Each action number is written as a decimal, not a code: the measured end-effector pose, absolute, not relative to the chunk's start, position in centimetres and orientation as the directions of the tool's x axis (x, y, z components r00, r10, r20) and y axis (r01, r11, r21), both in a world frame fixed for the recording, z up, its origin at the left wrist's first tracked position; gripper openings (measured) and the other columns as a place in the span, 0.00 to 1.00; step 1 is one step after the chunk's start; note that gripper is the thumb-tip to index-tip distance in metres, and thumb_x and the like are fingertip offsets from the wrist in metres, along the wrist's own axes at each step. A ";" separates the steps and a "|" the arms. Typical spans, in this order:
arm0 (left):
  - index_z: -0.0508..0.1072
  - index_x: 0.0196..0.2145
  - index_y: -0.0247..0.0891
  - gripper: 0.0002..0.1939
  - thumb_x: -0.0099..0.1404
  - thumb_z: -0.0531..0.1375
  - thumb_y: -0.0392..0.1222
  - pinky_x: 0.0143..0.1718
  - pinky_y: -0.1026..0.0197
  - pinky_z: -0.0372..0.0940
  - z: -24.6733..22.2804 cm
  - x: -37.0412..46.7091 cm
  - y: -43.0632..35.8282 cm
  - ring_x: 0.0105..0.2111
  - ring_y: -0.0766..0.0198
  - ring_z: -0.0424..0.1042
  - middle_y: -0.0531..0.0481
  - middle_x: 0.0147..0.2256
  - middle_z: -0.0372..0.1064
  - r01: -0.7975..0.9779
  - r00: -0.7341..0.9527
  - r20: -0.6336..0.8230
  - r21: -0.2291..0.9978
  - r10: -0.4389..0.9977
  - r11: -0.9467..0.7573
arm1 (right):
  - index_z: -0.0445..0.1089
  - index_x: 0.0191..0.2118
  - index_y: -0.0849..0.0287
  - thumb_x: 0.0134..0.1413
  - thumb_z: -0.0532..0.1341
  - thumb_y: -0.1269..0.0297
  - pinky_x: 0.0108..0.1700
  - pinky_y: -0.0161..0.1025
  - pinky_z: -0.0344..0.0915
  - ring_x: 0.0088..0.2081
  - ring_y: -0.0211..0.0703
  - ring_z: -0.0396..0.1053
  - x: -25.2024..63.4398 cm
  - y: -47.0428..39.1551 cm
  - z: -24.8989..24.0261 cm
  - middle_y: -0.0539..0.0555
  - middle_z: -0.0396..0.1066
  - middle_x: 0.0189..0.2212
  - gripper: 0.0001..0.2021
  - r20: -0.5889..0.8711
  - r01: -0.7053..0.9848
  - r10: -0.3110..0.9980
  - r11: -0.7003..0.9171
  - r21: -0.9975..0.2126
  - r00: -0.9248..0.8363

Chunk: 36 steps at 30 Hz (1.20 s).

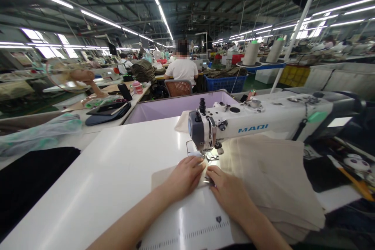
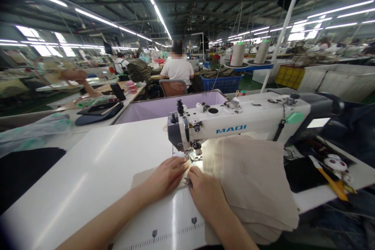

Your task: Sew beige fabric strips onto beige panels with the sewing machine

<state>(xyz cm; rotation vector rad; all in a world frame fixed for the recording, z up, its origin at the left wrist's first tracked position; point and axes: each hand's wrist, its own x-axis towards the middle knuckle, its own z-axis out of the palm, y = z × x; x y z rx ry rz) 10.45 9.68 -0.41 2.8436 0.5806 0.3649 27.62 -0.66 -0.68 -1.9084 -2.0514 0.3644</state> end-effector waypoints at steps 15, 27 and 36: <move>0.68 0.59 0.42 0.18 0.74 0.53 0.37 0.58 0.46 0.65 -0.6 10.4 10.2 0.55 0.51 0.68 0.42 0.56 0.69 0.367 0.889 0.205 0.219 0.410 -0.904 | 0.74 0.51 0.55 0.61 0.55 0.75 0.45 0.38 0.68 0.46 0.47 0.76 28.0 -0.2 -1.1 0.51 0.74 0.54 0.17 0.069 0.898 0.994 0.101 -0.428 -0.079; 0.67 0.57 0.36 0.16 0.75 0.51 0.36 0.58 0.49 0.67 0.2 9.7 6.0 0.55 0.51 0.68 0.40 0.53 0.70 0.304 0.924 0.161 0.247 0.348 -0.920 | 0.71 0.55 0.58 0.57 0.54 0.79 0.46 0.37 0.68 0.47 0.46 0.75 28.0 -2.1 -0.8 0.53 0.74 0.53 0.22 -0.007 0.900 0.992 0.109 -0.421 -0.123; 0.73 0.49 0.36 0.13 0.75 0.50 0.37 0.55 0.49 0.69 0.1 10.8 9.9 0.51 0.52 0.71 0.40 0.48 0.72 0.309 0.917 0.181 0.238 0.354 -0.921 | 0.74 0.49 0.56 0.61 0.55 0.76 0.45 0.36 0.67 0.46 0.46 0.76 28.7 1.2 0.1 0.51 0.76 0.51 0.16 0.046 0.906 0.994 0.108 -0.409 -0.098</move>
